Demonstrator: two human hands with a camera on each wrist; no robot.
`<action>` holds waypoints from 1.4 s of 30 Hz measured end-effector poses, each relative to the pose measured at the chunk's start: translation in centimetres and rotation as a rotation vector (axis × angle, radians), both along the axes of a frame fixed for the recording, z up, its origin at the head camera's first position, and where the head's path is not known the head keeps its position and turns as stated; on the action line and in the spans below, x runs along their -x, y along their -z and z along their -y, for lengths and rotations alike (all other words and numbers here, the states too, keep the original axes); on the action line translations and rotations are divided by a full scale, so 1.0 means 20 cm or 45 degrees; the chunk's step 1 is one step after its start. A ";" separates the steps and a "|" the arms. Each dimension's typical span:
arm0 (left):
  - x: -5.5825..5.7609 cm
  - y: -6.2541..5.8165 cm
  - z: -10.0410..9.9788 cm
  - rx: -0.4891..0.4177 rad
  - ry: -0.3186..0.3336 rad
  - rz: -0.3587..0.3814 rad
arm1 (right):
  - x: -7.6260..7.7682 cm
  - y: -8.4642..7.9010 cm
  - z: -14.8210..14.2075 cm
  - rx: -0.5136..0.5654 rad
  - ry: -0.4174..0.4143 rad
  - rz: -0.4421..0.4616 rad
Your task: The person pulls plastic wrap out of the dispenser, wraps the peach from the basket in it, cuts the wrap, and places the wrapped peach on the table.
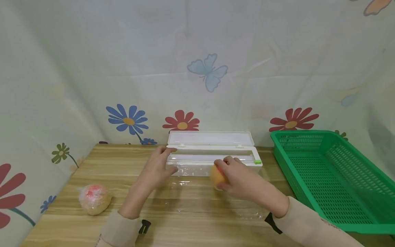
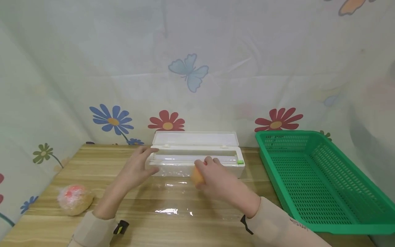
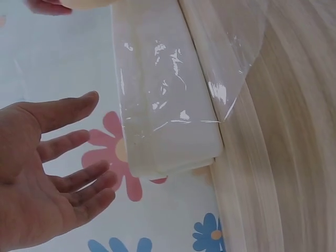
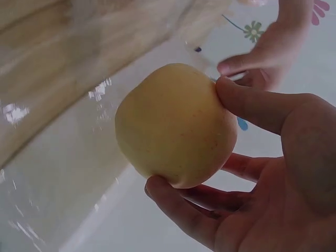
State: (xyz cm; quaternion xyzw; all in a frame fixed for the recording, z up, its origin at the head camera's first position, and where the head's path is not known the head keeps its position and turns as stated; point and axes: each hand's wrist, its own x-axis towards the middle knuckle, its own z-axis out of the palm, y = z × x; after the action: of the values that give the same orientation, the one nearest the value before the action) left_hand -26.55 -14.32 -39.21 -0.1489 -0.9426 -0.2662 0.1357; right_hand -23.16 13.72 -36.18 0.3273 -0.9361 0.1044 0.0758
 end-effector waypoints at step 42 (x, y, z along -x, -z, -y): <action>-0.17 0.10 -0.25 0.533 0.739 0.383 | -0.12 0.26 -0.02 -0.044 0.153 0.220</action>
State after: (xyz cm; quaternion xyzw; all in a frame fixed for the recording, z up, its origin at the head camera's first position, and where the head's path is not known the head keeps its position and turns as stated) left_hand -23.22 -9.28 -41.25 -0.3932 -0.9046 -0.1140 -0.1185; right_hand -20.77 14.20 -41.36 0.2617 -0.9587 0.1114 -0.0047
